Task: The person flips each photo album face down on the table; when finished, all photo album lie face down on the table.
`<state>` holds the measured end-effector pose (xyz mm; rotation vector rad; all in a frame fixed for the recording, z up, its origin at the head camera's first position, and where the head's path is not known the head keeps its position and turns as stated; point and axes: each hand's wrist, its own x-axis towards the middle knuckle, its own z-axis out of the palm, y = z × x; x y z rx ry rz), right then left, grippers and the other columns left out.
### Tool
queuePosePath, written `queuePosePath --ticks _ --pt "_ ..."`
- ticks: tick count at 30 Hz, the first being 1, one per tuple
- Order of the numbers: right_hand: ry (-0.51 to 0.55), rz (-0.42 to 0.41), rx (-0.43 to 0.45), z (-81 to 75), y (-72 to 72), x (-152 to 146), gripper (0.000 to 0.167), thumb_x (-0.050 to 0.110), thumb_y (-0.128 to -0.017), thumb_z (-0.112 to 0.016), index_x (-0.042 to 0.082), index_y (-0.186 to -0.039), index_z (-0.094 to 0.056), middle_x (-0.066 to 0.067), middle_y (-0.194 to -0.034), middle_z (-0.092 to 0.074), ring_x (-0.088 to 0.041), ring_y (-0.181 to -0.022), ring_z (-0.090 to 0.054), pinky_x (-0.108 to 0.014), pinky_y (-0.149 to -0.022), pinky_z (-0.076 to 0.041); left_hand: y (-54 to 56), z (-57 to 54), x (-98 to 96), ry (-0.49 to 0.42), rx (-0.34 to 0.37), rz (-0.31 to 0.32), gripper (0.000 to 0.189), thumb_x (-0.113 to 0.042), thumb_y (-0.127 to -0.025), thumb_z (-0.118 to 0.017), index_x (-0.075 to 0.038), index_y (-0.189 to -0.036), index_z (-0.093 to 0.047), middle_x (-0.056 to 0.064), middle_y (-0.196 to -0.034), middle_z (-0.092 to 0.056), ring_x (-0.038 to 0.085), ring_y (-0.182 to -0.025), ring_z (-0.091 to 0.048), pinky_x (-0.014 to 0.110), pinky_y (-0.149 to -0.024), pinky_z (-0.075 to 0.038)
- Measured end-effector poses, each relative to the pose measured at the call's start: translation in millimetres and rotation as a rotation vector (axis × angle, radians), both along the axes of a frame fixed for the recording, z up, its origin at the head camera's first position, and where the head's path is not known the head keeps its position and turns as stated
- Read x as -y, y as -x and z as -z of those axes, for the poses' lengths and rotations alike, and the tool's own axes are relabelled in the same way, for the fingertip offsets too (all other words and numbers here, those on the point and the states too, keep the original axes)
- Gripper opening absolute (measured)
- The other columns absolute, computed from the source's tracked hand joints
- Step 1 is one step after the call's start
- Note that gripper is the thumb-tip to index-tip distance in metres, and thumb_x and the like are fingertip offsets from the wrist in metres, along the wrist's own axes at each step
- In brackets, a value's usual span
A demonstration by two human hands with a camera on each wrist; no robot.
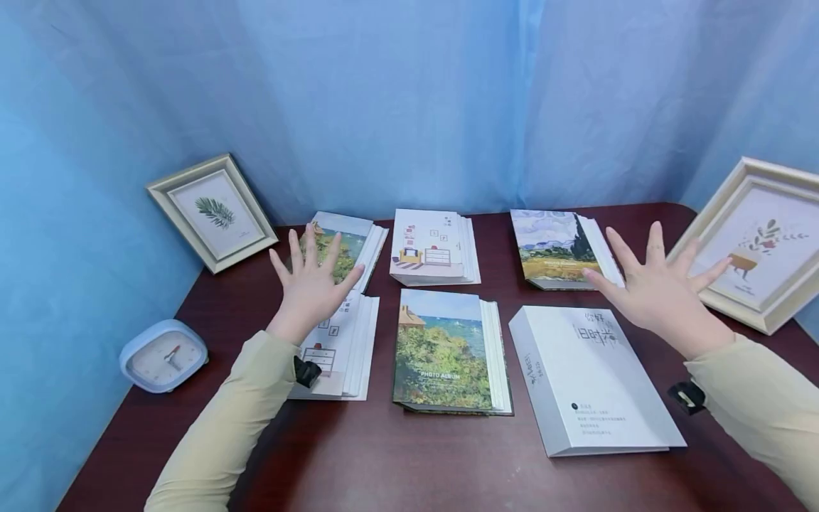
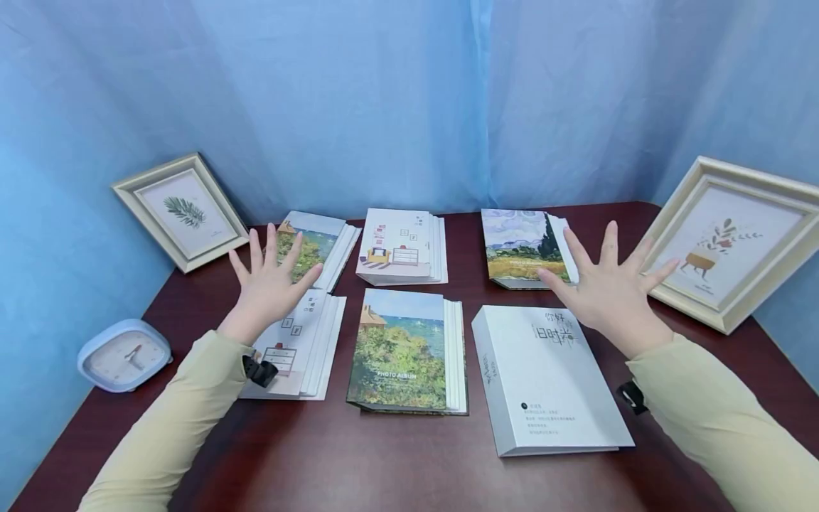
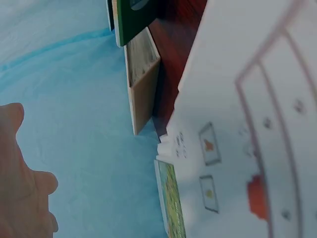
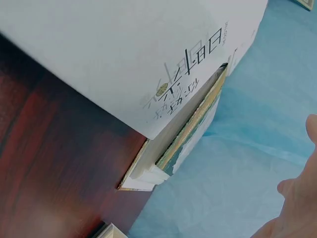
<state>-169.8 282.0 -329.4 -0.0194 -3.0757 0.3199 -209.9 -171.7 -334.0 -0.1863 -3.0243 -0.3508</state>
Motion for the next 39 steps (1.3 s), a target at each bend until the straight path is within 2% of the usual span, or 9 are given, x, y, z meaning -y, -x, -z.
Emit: queuePosePath --ticks 6,13,19,23,26,30,34,39 --pt "0.038 0.006 0.019 1.8 9.1 -3 0.090 0.073 -0.088 -0.028 0.021 -0.153 0.004 -0.039 -0.146 0.020 -0.071 -0.120 0.023 -0.082 -0.083 0.020 8.1 -5.9 -22.3 0.001 -0.005 0.008 0.079 -0.068 -0.092 -0.033 -0.023 -0.154 -0.011 0.017 -0.156 0.020 0.038 -0.139 0.027 0.066 -0.105 0.018" --pt "0.170 0.002 0.078 2.9 27.9 -3 0.090 0.069 -0.090 -0.033 0.017 -0.153 0.005 -0.037 -0.148 0.017 -0.069 -0.127 0.012 -0.085 -0.086 0.008 20.6 -5.9 -56.2 -0.013 -0.014 0.032 0.077 -0.068 -0.092 -0.031 -0.028 -0.153 -0.007 0.018 -0.156 0.018 0.040 -0.140 0.024 0.066 -0.107 0.014" --pt "0.270 0.049 0.113 11.6 46.3 -4 0.094 0.065 -0.090 -0.041 0.011 -0.153 0.003 -0.042 -0.146 0.007 -0.068 -0.127 0.000 -0.081 -0.093 -0.002 26.9 -4.5 -85.0 -0.109 0.022 0.092 0.076 -0.065 -0.094 -0.032 -0.025 -0.154 -0.008 0.021 -0.155 0.019 0.039 -0.140 0.025 0.064 -0.108 0.013" --pt "0.328 0.093 0.181 17.8 56.5 -7 0.102 0.059 -0.087 -0.054 0.007 -0.152 0.005 -0.043 -0.145 0.002 -0.066 -0.128 -0.006 -0.079 -0.095 -0.011 27.0 -3.5 -102.7 -0.175 0.047 0.145 0.074 -0.060 -0.095 -0.035 -0.021 -0.154 -0.013 0.022 -0.157 0.010 0.041 -0.144 0.012 0.062 -0.113 0.002" --pt "0.356 0.097 0.242 22.1 62.6 -13 0.107 0.052 -0.084 -0.062 0.003 -0.151 0.006 -0.043 -0.145 -0.002 -0.064 -0.128 -0.008 -0.078 -0.096 -0.015 27.5 -1.5 -115.8 -0.241 0.035 0.181 0.070 -0.055 -0.097 -0.037 -0.016 -0.153 -0.020 0.023 -0.157 -0.006 0.040 -0.145 -0.007 0.054 -0.116 -0.012" --pt "0.369 0.096 0.310 27.1 67.7 -23 0.113 0.054 -0.083 -0.064 -0.001 -0.149 0.009 -0.043 -0.145 -0.005 -0.063 -0.129 -0.007 -0.076 -0.098 -0.016 30.9 1.1 -133.9 -0.381 0.045 0.223 0.063 -0.048 -0.099 -0.038 -0.012 -0.151 -0.027 0.018 -0.153 -0.026 0.033 -0.141 -0.027 0.047 -0.113 -0.027" --pt "0.411 0.102 0.379 28.6 72.3 -34 0.119 0.059 -0.081 -0.063 -0.001 -0.148 0.014 -0.041 -0.147 0.002 -0.062 -0.132 -0.003 -0.074 -0.101 -0.015 38.4 1.0 -153.9 -0.568 0.129 0.236 0.058 -0.043 -0.101 -0.039 -0.013 -0.150 -0.029 0.010 -0.152 -0.033 0.025 -0.140 -0.031 0.040 -0.112 -0.030" --pt "0.463 0.095 0.440 29.4 80.1 -43 0.122 0.060 -0.080 -0.065 -0.003 -0.147 0.016 -0.039 -0.148 0.004 -0.058 -0.134 -0.006 -0.071 -0.104 -0.015 50.3 4.0 -180.2 -0.809 0.242 0.178 0.052 -0.039 -0.100 -0.042 -0.016 -0.147 -0.036 0.007 -0.151 -0.036 0.023 -0.140 -0.033 0.039 -0.112 -0.031"
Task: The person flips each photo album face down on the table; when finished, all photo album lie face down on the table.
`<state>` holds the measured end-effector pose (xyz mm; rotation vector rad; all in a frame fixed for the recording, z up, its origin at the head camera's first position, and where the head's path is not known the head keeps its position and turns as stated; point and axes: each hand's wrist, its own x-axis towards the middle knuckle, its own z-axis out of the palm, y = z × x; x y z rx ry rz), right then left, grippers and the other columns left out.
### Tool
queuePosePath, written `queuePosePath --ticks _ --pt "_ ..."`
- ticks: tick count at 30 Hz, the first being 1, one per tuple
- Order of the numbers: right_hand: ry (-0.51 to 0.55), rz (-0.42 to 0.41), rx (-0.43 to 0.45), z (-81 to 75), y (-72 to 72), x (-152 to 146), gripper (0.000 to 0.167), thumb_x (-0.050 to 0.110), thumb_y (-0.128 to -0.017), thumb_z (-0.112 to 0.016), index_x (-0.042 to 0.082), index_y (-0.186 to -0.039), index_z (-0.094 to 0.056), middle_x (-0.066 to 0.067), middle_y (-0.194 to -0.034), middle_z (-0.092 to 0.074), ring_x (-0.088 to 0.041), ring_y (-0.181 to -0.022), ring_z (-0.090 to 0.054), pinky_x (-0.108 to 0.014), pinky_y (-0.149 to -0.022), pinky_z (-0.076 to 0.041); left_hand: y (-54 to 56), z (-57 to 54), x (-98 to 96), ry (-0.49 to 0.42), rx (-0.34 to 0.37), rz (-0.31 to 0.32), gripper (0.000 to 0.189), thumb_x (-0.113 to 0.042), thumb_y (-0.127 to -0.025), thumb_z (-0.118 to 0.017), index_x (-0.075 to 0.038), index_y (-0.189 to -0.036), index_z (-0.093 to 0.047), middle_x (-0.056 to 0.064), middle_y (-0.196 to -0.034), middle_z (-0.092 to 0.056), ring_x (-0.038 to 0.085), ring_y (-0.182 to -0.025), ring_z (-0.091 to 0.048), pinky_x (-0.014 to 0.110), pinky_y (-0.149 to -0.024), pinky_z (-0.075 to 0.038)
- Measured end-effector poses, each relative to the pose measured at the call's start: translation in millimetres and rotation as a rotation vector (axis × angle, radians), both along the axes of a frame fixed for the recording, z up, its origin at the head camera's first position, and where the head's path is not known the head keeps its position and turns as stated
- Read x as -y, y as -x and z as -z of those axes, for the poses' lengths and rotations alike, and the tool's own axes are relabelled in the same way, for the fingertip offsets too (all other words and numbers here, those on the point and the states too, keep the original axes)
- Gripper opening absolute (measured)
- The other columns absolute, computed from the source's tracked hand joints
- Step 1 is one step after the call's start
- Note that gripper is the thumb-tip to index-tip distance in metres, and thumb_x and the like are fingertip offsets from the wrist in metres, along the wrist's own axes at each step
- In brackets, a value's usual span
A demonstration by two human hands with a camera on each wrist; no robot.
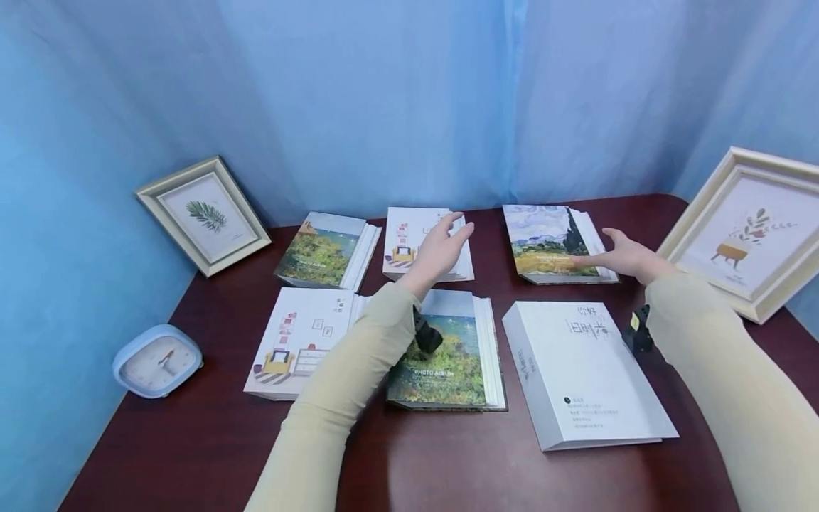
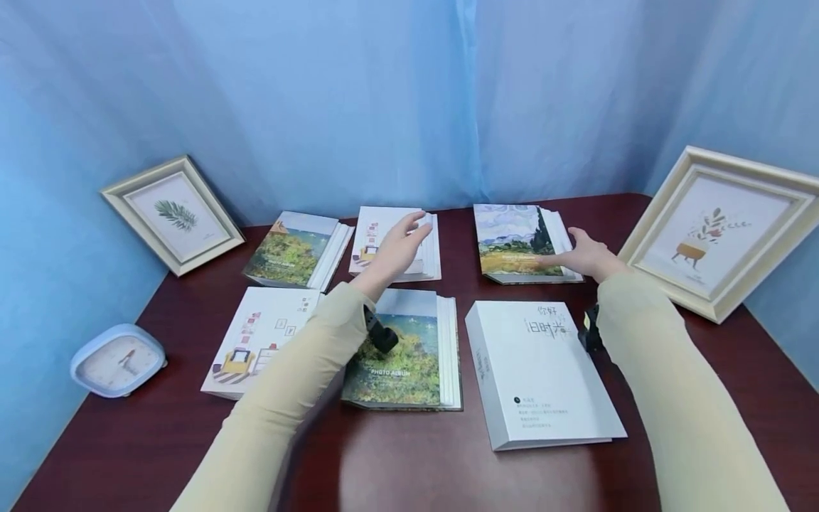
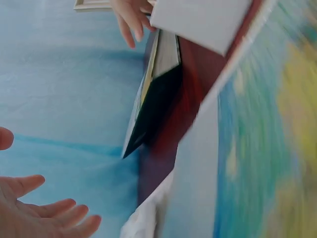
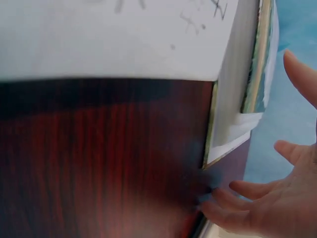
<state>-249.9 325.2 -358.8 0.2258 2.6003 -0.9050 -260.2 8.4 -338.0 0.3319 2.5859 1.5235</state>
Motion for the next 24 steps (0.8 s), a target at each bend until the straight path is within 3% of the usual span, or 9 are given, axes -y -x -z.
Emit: queuePosePath --ticks 4,11,16,19,24 --pt "0.009 0.008 0.011 0.9 4.4 -3 0.120 0.056 -0.081 -0.066 -0.006 -0.146 0.014 -0.039 -0.148 0.001 -0.057 -0.134 -0.008 -0.069 -0.105 -0.015 7.3 6.1 -20.5 -0.137 0.110 -0.003 0.049 -0.036 -0.100 -0.043 -0.016 -0.145 -0.039 0.009 -0.150 -0.038 0.024 -0.137 -0.037 0.039 -0.110 -0.034" --pt "-0.023 -0.035 -0.020 3.9 11.6 3 0.110 0.046 -0.083 -0.068 -0.008 -0.147 0.003 -0.039 -0.147 -0.008 -0.054 -0.133 -0.014 -0.066 -0.107 -0.017 15.5 22.5 -41.4 -0.273 0.237 -0.015 0.048 -0.029 -0.099 -0.048 -0.012 -0.143 -0.041 0.013 -0.141 -0.046 0.028 -0.128 -0.046 0.044 -0.103 -0.042" --pt "-0.074 -0.043 -0.021 1.4 12.9 8 0.104 0.043 -0.083 -0.068 -0.008 -0.148 -0.004 -0.039 -0.147 -0.009 -0.055 -0.134 -0.012 -0.066 -0.107 -0.017 19.6 32.5 -53.7 -0.365 0.318 0.029 0.051 -0.023 -0.098 -0.052 -0.011 -0.145 -0.038 0.016 -0.143 -0.041 0.031 -0.130 -0.044 0.048 -0.102 -0.042" --pt "-0.105 -0.045 -0.035 0.5 13.4 11 0.101 0.040 -0.083 -0.069 -0.008 -0.148 -0.008 -0.039 -0.147 -0.010 -0.056 -0.134 -0.013 -0.066 -0.107 -0.018 20.5 36.2 -60.5 -0.402 0.348 0.056 0.052 -0.021 -0.097 -0.055 -0.010 -0.145 -0.038 0.017 -0.143 -0.041 0.032 -0.130 -0.044 0.049 -0.101 -0.043" --pt "-0.132 -0.034 -0.042 3.0 13.1 14 0.100 0.039 -0.082 -0.071 -0.007 -0.148 -0.011 -0.038 -0.147 -0.011 -0.055 -0.134 -0.013 -0.065 -0.107 -0.019 17.9 39.4 -68.1 -0.390 0.373 0.094 0.052 -0.016 -0.097 -0.055 -0.010 -0.146 -0.037 0.019 -0.145 -0.039 0.032 -0.129 -0.045 0.046 -0.101 -0.043"
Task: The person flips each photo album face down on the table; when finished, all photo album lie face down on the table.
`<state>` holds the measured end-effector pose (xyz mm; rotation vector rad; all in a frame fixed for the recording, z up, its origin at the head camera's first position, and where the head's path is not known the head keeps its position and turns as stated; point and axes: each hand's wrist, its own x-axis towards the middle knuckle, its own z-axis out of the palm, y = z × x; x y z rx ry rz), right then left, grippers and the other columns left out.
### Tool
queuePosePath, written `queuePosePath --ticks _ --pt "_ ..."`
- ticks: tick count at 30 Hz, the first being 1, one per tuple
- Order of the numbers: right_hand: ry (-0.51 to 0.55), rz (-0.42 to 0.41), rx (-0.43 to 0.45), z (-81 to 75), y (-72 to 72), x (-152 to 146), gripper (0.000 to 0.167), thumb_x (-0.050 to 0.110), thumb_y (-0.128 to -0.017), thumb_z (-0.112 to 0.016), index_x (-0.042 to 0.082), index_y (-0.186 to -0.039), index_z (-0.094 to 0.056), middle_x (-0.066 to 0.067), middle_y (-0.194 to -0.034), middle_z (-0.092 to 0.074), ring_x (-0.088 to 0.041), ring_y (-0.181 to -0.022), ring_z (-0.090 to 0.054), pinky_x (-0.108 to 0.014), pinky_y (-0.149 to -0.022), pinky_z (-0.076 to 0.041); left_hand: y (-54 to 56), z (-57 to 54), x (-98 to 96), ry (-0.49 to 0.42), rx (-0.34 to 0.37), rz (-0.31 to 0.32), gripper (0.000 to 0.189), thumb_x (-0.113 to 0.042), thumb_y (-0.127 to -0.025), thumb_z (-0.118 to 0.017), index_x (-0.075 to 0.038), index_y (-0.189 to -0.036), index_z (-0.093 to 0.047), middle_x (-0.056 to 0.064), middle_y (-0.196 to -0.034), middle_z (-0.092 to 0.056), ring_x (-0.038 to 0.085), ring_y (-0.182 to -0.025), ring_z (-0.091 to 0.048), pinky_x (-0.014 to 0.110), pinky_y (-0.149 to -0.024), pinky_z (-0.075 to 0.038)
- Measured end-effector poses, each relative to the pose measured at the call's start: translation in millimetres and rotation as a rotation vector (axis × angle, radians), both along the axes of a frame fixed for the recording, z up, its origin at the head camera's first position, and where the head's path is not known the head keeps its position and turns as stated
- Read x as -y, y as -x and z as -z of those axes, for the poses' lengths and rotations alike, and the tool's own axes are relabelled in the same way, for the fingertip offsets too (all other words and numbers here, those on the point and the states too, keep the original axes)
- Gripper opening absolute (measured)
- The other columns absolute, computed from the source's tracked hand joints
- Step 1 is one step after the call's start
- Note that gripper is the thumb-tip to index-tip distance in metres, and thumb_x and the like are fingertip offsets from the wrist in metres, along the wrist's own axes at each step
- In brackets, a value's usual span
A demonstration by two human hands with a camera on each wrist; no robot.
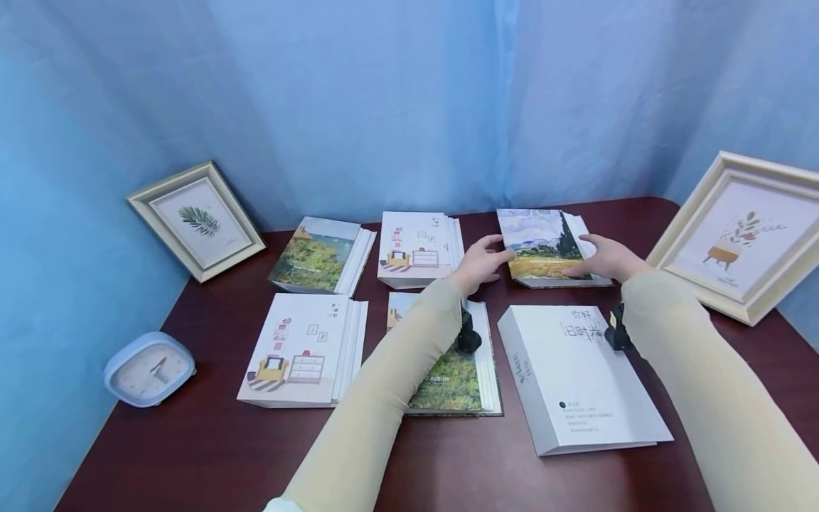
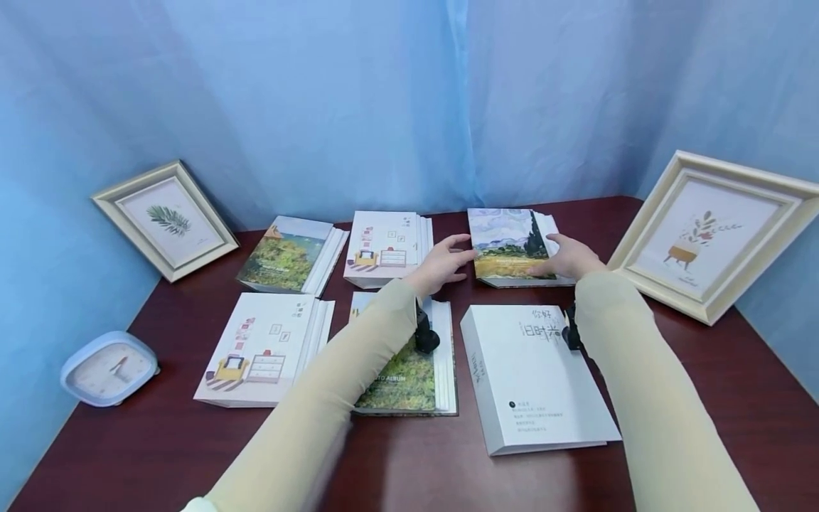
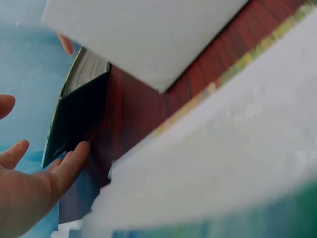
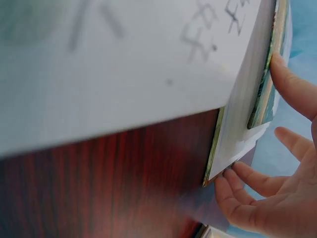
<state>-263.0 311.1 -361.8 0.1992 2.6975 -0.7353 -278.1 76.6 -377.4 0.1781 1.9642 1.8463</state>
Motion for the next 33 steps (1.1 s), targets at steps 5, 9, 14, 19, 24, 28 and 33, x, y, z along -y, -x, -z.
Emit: queuePosePath --ticks 5,9,14,19,24,28,33 --pt "-0.023 0.004 -0.004 0.1 -1.3 2 0.100 0.040 -0.082 -0.071 -0.007 -0.148 -0.012 -0.038 -0.147 -0.013 -0.055 -0.134 -0.014 -0.065 -0.106 -0.020 -0.9 3.6 -6.5 0.020 0.001 0.027 0.053 -0.014 -0.095 -0.057 -0.009 -0.145 -0.039 0.019 -0.145 -0.039 0.031 -0.127 -0.048 0.042 -0.100 -0.045" --pt "-0.020 -0.002 -0.004 0.9 -0.4 7 0.100 0.041 -0.081 -0.072 -0.007 -0.147 -0.015 -0.038 -0.147 -0.015 -0.055 -0.134 -0.016 -0.065 -0.106 -0.022 -0.2 7.5 -6.9 0.066 -0.048 0.030 0.052 -0.012 -0.094 -0.058 -0.008 -0.143 -0.042 0.015 -0.146 -0.040 0.028 -0.118 -0.052 0.036 -0.095 -0.047" --pt "-0.016 -0.027 0.014 1.7 2.4 18 0.099 0.042 -0.080 -0.072 -0.007 -0.147 -0.017 -0.037 -0.147 -0.016 -0.053 -0.134 -0.018 -0.065 -0.106 -0.022 -1.7 9.0 -3.2 0.135 -0.080 0.009 0.049 -0.011 -0.094 -0.056 -0.009 -0.142 -0.044 0.011 -0.146 -0.042 0.026 -0.125 -0.047 0.036 -0.098 -0.043" --pt "-0.018 -0.052 0.020 -1.1 4.1 25 0.099 0.040 -0.081 -0.072 -0.008 -0.147 -0.016 -0.038 -0.147 -0.017 -0.054 -0.134 -0.018 -0.065 -0.106 -0.023 -3.9 7.8 -0.4 0.156 -0.095 -0.003 0.050 -0.010 -0.095 -0.054 -0.010 -0.143 -0.042 0.011 -0.148 -0.039 0.027 -0.133 -0.041 0.041 -0.105 -0.039" --pt "0.006 -0.100 0.059 -3.0 6.3 29 0.100 0.039 -0.082 -0.072 -0.007 -0.148 -0.012 -0.038 -0.148 -0.014 -0.054 -0.135 -0.016 -0.065 -0.106 -0.022 -5.4 6.2 0.2 0.112 -0.094 -0.029 0.051 -0.008 -0.095 -0.052 -0.012 -0.144 -0.040 0.011 -0.150 -0.035 0.025 -0.126 -0.045 0.038 -0.100 -0.041" --pt "0.040 -0.123 0.096 -7.7 8.3 33 0.100 0.037 -0.082 -0.073 0.000 -0.151 -0.010 -0.037 -0.149 -0.010 -0.054 -0.136 -0.012 -0.066 -0.107 -0.019 -7.1 4.0 -0.5 0.064 -0.084 -0.097 0.054 -0.003 -0.091 -0.053 -0.015 -0.143 -0.043 0.010 -0.150 -0.036 0.018 -0.098 -0.047 0.033 -0.078 -0.035" --pt "0.132 -0.154 0.162 -12.6 9.5 39 0.098 0.032 -0.083 -0.072 0.005 -0.152 -0.008 -0.035 -0.151 -0.003 -0.053 -0.137 -0.010 -0.063 -0.107 -0.024 -7.4 3.5 0.1 0.020 -0.073 -0.135 0.058 -0.001 -0.090 -0.054 -0.019 -0.143 -0.044 0.010 -0.152 -0.034 0.011 -0.055 -0.030 0.032 -0.063 -0.032"
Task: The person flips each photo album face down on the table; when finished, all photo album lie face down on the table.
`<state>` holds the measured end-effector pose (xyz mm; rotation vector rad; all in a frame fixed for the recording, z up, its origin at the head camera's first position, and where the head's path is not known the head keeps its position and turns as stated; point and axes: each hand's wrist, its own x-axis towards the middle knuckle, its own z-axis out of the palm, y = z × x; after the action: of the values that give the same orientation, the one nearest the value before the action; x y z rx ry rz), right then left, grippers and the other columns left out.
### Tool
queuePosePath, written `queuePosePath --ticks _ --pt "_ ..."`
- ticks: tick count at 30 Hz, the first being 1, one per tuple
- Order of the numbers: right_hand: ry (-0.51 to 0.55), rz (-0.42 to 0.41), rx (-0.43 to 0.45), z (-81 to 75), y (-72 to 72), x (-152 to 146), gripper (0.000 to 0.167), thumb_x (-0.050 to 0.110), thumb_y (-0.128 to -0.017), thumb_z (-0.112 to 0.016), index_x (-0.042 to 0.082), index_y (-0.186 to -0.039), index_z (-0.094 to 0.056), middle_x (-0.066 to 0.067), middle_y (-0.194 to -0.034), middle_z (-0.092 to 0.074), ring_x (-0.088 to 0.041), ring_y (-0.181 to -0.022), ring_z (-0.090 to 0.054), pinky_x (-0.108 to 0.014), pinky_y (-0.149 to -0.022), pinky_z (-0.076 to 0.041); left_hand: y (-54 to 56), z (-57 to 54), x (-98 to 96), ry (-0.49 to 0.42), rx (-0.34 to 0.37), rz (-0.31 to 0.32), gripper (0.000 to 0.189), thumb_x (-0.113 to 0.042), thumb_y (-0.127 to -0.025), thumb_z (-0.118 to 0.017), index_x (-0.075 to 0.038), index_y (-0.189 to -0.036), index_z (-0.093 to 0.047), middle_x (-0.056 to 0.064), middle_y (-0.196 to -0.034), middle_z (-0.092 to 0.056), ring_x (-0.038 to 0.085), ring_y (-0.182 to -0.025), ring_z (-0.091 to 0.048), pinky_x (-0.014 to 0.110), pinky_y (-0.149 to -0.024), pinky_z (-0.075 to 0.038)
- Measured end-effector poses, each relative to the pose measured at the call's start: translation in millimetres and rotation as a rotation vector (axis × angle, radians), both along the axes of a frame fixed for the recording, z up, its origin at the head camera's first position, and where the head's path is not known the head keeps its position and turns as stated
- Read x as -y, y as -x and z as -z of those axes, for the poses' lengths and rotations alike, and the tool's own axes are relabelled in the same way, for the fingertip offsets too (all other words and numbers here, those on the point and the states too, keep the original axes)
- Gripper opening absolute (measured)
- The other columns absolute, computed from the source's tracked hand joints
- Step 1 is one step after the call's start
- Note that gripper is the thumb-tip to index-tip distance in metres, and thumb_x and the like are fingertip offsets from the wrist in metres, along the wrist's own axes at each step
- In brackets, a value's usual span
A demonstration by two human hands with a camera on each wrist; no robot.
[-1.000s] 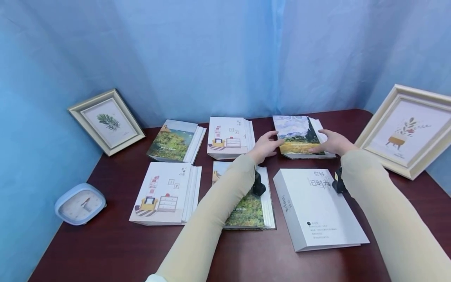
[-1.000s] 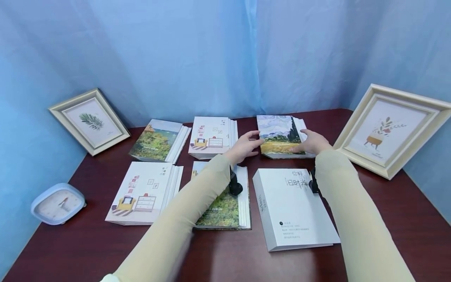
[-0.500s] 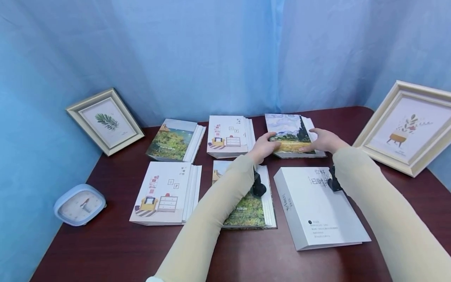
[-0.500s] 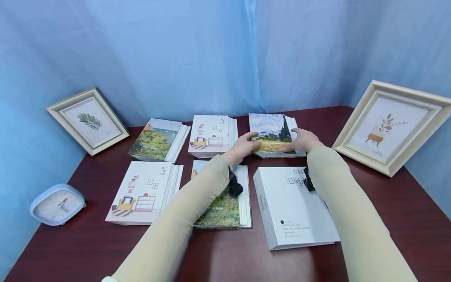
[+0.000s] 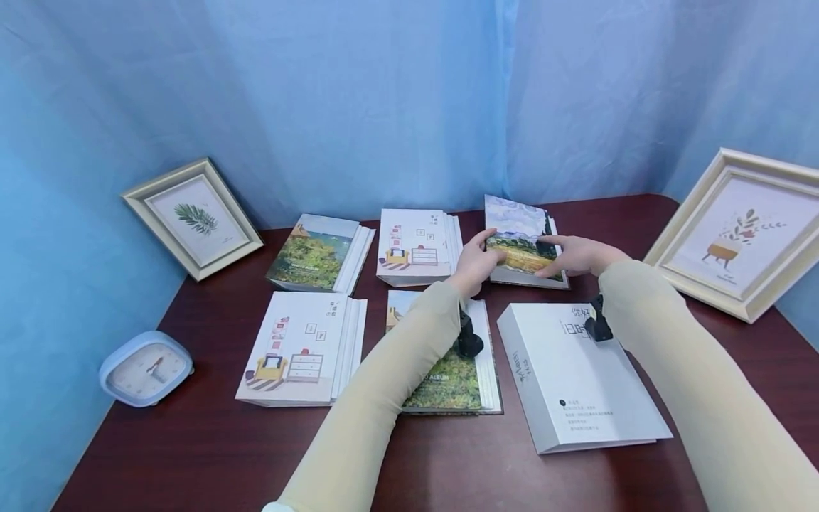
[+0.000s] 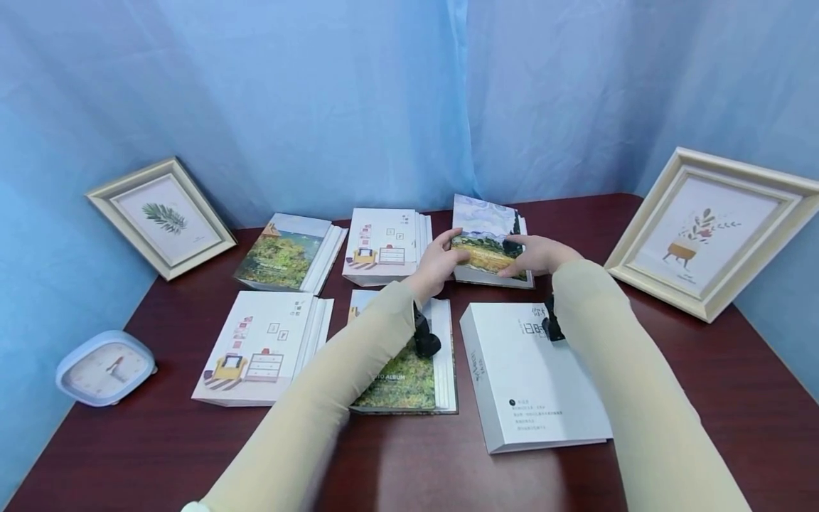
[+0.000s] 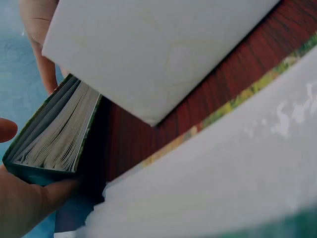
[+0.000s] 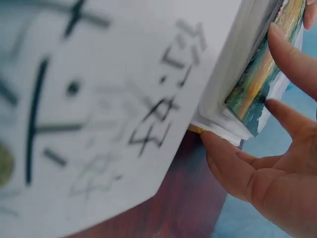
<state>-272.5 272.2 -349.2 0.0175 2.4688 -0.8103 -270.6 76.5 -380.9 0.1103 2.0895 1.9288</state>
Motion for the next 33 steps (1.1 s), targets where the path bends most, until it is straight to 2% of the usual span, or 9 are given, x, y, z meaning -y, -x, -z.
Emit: queuePosePath --ticks 4,10,12,15,17,19,27,30,33 --pt "0.052 -0.018 0.039 -2.0 0.5 6 0.097 0.029 -0.085 -0.071 0.006 -0.152 -0.005 -0.034 -0.152 0.002 -0.051 -0.138 -0.010 -0.059 -0.107 -0.029 1.3 0.2 7.0 -0.025 0.021 0.013 0.057 -0.001 -0.092 -0.054 -0.020 -0.144 -0.042 0.011 -0.153 -0.031 0.010 -0.046 -0.022 0.032 -0.055 -0.026" --pt "0.131 -0.012 0.045 -0.8 1.2 14 0.094 0.030 -0.088 -0.068 0.008 -0.153 -0.003 -0.032 -0.153 0.004 -0.049 -0.139 -0.012 -0.057 -0.107 -0.029 5.0 -6.2 15.8 -0.017 0.001 -0.004 0.058 0.000 -0.091 -0.053 -0.021 -0.144 -0.043 0.011 -0.153 -0.032 0.012 -0.050 -0.025 0.030 -0.056 -0.028" --pt "0.154 -0.008 0.041 -0.4 1.0 16 0.093 0.030 -0.089 -0.066 0.009 -0.153 -0.002 -0.032 -0.153 0.004 -0.048 -0.139 -0.014 -0.057 -0.108 -0.029 6.2 -10.9 17.7 -0.006 -0.019 -0.010 0.058 0.000 -0.090 -0.053 -0.020 -0.143 -0.043 0.011 -0.151 -0.035 0.012 -0.060 -0.037 0.029 -0.061 -0.033" --pt "0.188 -0.005 0.039 -0.4 -0.1 19 0.093 0.031 -0.090 -0.065 0.010 -0.153 0.000 -0.032 -0.153 0.003 -0.047 -0.138 -0.017 -0.056 -0.108 -0.030 7.0 -17.5 20.8 0.025 -0.049 -0.008 0.057 0.001 -0.091 -0.053 -0.018 -0.144 -0.043 0.012 -0.149 -0.039 0.018 -0.088 -0.052 0.029 -0.069 -0.036" --pt "0.214 -0.002 0.037 -0.1 -0.8 22 0.093 0.031 -0.090 -0.064 0.011 -0.153 0.001 -0.032 -0.153 0.001 -0.046 -0.138 -0.018 -0.056 -0.108 -0.030 7.2 -21.4 23.2 0.054 -0.068 -0.001 0.056 0.000 -0.092 -0.053 -0.018 -0.144 -0.042 0.011 -0.149 -0.039 0.020 -0.111 -0.050 0.028 -0.075 -0.037" --pt "0.230 0.002 0.024 0.0 -0.8 24 0.092 0.031 -0.090 -0.064 0.011 -0.153 0.000 -0.031 -0.153 0.000 -0.046 -0.138 -0.019 -0.057 -0.108 -0.030 7.8 -24.8 25.5 0.080 -0.084 0.003 0.055 -0.001 -0.092 -0.053 -0.018 -0.144 -0.043 0.011 -0.149 -0.038 0.023 -0.122 -0.047 0.028 -0.078 -0.038" --pt "0.258 0.032 0.010 3.8 0.4 29 0.093 0.034 -0.089 -0.066 0.013 -0.154 -0.004 -0.029 -0.154 -0.003 -0.045 -0.138 -0.021 -0.056 -0.109 -0.029 10.1 -36.4 31.1 0.131 -0.101 0.014 0.053 -0.002 -0.093 -0.052 -0.018 -0.143 -0.044 0.011 -0.147 -0.041 0.025 -0.127 -0.045 0.030 -0.084 -0.043" --pt "0.258 0.027 -0.017 4.1 -0.1 30 0.092 0.034 -0.089 -0.066 0.011 -0.154 -0.005 -0.030 -0.152 -0.011 -0.045 -0.136 -0.027 -0.056 -0.108 -0.030 9.1 -40.6 31.3 0.138 -0.105 0.012 0.052 -0.002 -0.093 -0.052 -0.017 -0.142 -0.045 0.009 -0.148 -0.041 0.024 -0.130 -0.043 0.032 -0.090 -0.045" --pt "0.238 0.018 -0.070 4.2 -0.7 32 0.091 0.035 -0.088 -0.067 0.008 -0.153 -0.009 -0.031 -0.147 -0.023 -0.044 -0.131 -0.035 -0.056 -0.106 -0.033 7.0 -44.0 30.3 0.149 -0.120 -0.002 0.049 -0.002 -0.094 -0.051 -0.017 -0.141 -0.047 0.008 -0.147 -0.041 0.022 -0.129 -0.045 0.029 -0.086 -0.045"
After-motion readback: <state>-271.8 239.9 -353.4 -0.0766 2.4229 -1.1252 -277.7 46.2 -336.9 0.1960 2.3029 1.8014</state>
